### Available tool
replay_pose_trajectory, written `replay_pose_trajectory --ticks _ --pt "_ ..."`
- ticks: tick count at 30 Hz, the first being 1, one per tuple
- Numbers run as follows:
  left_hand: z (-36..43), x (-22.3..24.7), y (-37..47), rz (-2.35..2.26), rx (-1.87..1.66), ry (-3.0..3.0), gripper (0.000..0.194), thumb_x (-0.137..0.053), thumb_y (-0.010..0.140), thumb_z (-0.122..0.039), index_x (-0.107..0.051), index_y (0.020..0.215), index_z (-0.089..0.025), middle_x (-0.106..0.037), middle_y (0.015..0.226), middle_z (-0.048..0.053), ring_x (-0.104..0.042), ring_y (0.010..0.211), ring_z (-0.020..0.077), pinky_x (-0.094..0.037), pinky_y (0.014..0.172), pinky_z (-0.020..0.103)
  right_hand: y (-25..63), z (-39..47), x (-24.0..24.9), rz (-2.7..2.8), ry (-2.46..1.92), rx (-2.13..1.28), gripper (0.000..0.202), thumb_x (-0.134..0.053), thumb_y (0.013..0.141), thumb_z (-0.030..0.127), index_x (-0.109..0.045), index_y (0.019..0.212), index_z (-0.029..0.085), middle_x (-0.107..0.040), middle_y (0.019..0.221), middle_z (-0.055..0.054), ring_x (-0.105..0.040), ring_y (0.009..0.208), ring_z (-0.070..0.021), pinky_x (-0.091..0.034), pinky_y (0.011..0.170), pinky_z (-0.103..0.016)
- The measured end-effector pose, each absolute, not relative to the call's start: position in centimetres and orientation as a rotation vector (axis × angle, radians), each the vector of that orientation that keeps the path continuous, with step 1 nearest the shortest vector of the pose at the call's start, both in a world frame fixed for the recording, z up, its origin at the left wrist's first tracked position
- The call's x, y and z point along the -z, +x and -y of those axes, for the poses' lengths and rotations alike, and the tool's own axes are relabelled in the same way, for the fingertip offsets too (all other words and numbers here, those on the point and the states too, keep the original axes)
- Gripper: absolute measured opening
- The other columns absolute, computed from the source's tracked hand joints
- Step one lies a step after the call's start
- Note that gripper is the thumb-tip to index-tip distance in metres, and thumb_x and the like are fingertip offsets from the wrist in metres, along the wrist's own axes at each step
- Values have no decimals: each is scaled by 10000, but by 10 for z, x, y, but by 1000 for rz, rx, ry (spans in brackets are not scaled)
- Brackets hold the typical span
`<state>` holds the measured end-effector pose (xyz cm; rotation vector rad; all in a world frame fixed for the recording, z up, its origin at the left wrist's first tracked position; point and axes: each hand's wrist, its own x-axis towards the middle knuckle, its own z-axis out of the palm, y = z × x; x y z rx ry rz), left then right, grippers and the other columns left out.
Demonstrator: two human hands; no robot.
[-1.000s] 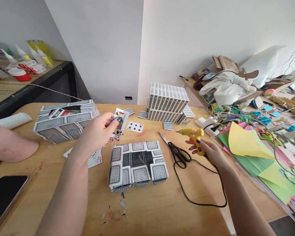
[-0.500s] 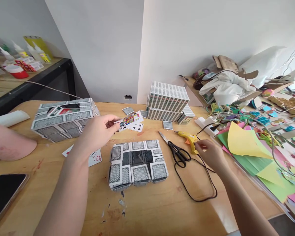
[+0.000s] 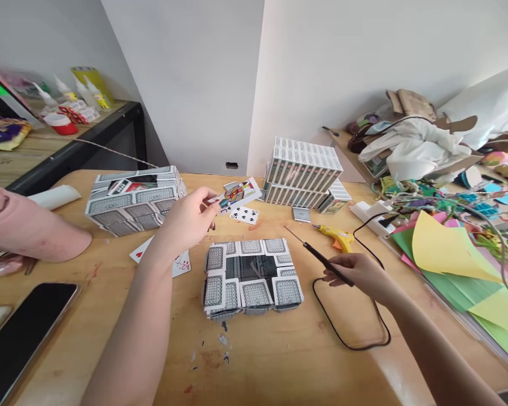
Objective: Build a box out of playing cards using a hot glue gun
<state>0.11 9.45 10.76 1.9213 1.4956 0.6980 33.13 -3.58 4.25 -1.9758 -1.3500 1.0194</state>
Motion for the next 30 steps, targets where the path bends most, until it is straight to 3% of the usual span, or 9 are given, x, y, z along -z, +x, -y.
replay_pose_trajectory --ticks 3,7,16,19,23,26,30 --pt "-95 -107 3 -1466 -674 1876 181 -437 861 -329 -537 936 -198 -612 612 -17 -565 480 121 -419 489 235 323 45 -57 1038 -1697 -1347 323 -696 691 464 -657 699 144 -588 554 -39 -510 432 -122 -400 397 -250" --pt "-94 -103 6 -1348 -578 1867 168 -436 850 -301 -500 743 -189 -631 651 -7 -575 462 104 -415 451 223 306 49 -69 873 -1477 -1230 372 -744 611 513 -604 676 174 -484 565 12 -365 361 -65 -229 306 -213" --pt "-92 -105 17 -1263 -672 1702 237 -492 825 -270 -541 626 -152 -627 600 19 -581 483 97 -454 455 217 283 37 -87 1236 -1261 -1467 409 -692 666 563 -538 771 199 -460 653 15 -426 413 -88 -329 371 -238" --pt "-91 -105 20 -1175 -802 1522 133 -522 822 -244 -599 801 -138 -655 670 37 -638 572 125 -538 539 245 273 33 -95 1288 -1255 -1460 417 -667 671 602 -563 822 228 -525 730 -21 -501 557 -144 -431 494 -284" --pt "-88 -105 27 -1056 -904 1301 256 -557 817 -208 -517 1065 -156 -688 810 57 -685 684 155 -590 667 315 258 22 -95 1313 -1273 -1453 391 -616 719 612 -570 806 234 -547 674 -20 -513 632 -176 -461 616 -322" --pt "-82 -105 34 -1009 -892 1248 155 -505 852 -242 -509 986 -165 -683 888 71 -683 754 160 -587 686 331 239 8 -90 1209 -1292 -1412 398 -577 754 601 -552 770 204 -543 599 -12 -502 585 -165 -434 593 -310" --pt "-73 -105 43 -1016 -831 1477 122 -509 843 -285 -540 797 -177 -649 855 25 -646 790 135 -560 740 301 214 -15 -91 983 -1315 -1291 312 -641 714 475 -564 780 179 -595 670 -25 -532 604 -152 -423 559 -274"
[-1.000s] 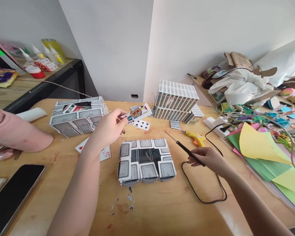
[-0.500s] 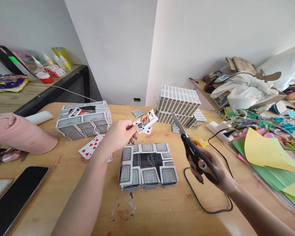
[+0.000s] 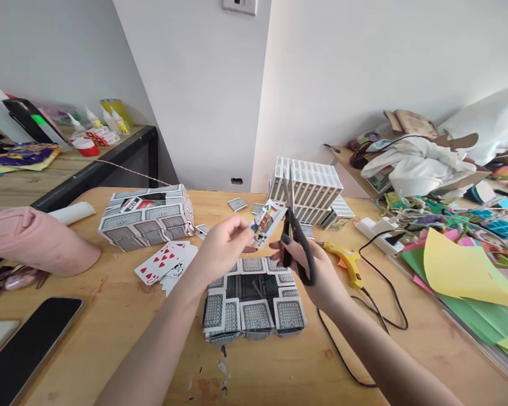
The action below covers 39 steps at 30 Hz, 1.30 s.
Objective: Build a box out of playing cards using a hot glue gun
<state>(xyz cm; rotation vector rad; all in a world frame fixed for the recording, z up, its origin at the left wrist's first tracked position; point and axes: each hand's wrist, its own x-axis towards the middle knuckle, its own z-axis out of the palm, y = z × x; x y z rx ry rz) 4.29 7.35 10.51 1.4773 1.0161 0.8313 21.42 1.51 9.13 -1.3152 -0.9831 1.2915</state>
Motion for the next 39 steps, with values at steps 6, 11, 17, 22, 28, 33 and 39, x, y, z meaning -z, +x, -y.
replay_pose_trajectory --ticks 6,11,17,22,28,33,39 --pt "-66 -106 46 -1070 -596 1796 123 -575 763 -266 -607 676 -184 -611 674 -2 -590 627 128 -479 567 250 202 -42 -109 981 -1174 -1149 171 -647 579 230 -512 673 182 -498 627 43 -461 561 -100 -392 531 -232" --pt "-69 -106 43 -992 -557 1511 92 -550 765 -259 -556 717 -180 -595 578 -23 -600 512 128 -495 507 253 209 -47 -114 1110 -1243 -1212 303 -724 606 360 -500 715 186 -490 596 42 -449 547 -105 -383 529 -242" --pt "-77 -110 28 -1358 -918 1594 281 -466 800 -286 -461 540 -180 -543 486 -39 -511 400 87 -397 428 208 232 -18 -99 1374 -1318 -1320 437 -583 743 614 -462 811 200 -457 668 28 -441 615 -127 -393 594 -274" --pt "-80 -110 24 -1570 -1105 1645 295 -471 755 -269 -455 475 -179 -470 392 -51 -427 363 76 -320 404 203 237 10 -105 1592 -1444 -1574 462 -474 812 636 -507 945 195 -483 740 3 -465 708 -155 -420 713 -318" --pt "-77 -109 31 -1447 -980 1565 282 -458 738 -275 -489 474 -183 -436 344 -62 -398 321 75 -303 363 191 224 11 -108 1536 -1464 -1627 483 -524 793 612 -523 990 171 -484 688 9 -436 632 -138 -395 616 -282" --pt "-71 -113 37 -1378 -907 1493 257 -446 713 -253 -476 467 -183 -439 351 -64 -399 306 72 -302 330 176 219 4 -99 1448 -1361 -1691 516 -562 741 647 -473 916 170 -450 648 35 -394 591 -108 -335 557 -249" --pt "-69 -116 40 -1368 -885 1453 240 -446 697 -244 -487 471 -176 -432 340 -70 -380 289 61 -302 316 165 219 8 -95 1436 -1379 -1693 497 -536 751 667 -402 827 195 -426 634 47 -371 588 -97 -296 539 -237"
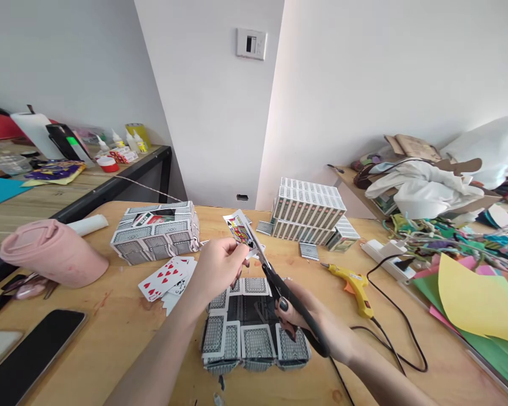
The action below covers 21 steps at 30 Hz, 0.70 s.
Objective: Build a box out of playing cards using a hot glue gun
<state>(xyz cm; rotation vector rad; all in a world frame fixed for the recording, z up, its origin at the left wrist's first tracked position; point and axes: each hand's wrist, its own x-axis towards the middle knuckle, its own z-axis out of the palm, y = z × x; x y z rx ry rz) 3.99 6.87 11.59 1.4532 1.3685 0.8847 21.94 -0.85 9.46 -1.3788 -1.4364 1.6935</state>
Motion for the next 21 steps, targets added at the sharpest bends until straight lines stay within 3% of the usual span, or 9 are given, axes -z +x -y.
replay_pose_trajectory --ticks 8,21 --pt "-66 -118 41 -1319 -879 1496 256 -446 708 -249 -472 465 -174 -429 341 -68 -370 292 53 -275 320 162 216 8 -91 1407 -1306 -1710 508 -539 754 665 -439 852 177 -417 612 55 -359 555 -84 -264 508 -228" --pt "-69 -116 37 -1207 -859 1428 266 -419 731 -241 -441 472 -183 -450 378 -59 -407 335 66 -308 367 183 207 10 -79 1164 -1204 -1702 574 -691 609 649 -349 731 204 -359 515 101 -285 428 -29 -209 405 -183"
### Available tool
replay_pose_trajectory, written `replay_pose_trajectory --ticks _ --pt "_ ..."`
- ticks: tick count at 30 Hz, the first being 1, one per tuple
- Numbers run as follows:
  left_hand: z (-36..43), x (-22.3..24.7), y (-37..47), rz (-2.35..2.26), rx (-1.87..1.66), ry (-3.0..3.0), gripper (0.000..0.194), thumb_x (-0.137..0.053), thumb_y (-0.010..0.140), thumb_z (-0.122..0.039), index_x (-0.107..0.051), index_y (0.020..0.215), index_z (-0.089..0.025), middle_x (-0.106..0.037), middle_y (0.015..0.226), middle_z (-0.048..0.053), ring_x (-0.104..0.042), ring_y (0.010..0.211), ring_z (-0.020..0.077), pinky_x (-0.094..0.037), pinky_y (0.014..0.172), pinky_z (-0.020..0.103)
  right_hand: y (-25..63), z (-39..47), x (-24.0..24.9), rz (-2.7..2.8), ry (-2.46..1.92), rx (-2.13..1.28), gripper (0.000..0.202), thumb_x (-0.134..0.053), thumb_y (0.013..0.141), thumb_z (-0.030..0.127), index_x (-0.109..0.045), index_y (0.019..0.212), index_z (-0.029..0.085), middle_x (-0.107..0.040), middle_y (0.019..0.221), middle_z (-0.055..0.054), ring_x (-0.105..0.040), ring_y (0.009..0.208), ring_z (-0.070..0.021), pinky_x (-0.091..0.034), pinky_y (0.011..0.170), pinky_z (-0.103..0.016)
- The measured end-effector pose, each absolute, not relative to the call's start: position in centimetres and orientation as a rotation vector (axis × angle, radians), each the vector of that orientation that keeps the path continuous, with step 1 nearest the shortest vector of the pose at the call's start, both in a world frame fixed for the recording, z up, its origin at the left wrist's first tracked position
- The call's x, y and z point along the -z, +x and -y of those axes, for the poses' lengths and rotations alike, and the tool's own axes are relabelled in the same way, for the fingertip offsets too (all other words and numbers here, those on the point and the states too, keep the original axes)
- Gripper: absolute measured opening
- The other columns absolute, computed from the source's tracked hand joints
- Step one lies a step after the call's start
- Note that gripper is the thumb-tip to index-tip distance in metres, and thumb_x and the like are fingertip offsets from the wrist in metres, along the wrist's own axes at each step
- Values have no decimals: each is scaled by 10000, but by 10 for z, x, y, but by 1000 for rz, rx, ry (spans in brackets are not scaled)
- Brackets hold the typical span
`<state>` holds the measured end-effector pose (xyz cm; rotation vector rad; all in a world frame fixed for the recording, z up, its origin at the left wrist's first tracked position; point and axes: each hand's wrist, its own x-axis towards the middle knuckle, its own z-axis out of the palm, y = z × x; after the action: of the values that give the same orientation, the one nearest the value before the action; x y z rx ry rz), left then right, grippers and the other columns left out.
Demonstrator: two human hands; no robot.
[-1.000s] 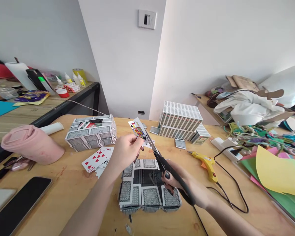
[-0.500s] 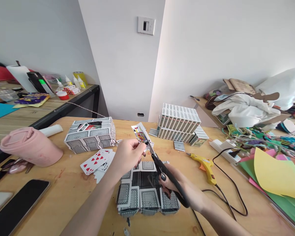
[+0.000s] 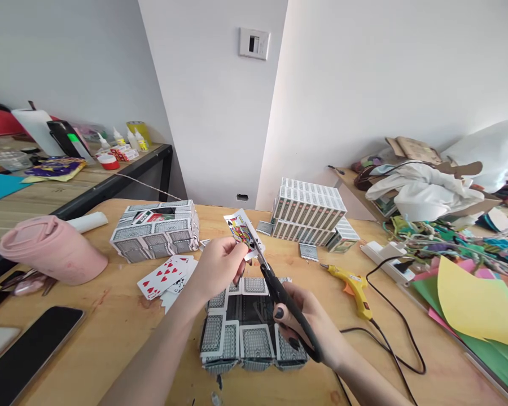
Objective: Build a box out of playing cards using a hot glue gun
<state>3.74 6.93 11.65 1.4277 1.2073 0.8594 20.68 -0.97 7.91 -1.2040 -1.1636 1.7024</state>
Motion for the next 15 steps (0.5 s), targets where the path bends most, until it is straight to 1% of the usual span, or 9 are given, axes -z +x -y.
replay_pose_trajectory --ticks 4,9,15 --pt "-69 -116 41 -1237 -868 1425 275 -398 746 -252 -421 479 -190 -479 398 -49 -444 351 81 -314 385 202 206 9 -75 1151 -1229 -1686 571 -697 597 651 -375 724 196 -360 488 104 -292 414 -28 -215 391 -177" --pt "-67 -114 45 -1408 -892 1542 305 -382 793 -278 -361 498 -206 -471 403 -45 -472 378 101 -352 436 223 203 9 -72 1124 -1248 -1680 568 -706 586 646 -369 683 199 -367 477 102 -306 395 -26 -216 379 -174" --pt "-64 -114 44 -1508 -903 1827 357 -350 852 -307 -301 511 -212 -417 400 -38 -390 387 92 -258 440 244 202 11 -71 1104 -1215 -1676 539 -701 618 624 -383 689 194 -381 481 97 -314 379 -23 -226 366 -168"
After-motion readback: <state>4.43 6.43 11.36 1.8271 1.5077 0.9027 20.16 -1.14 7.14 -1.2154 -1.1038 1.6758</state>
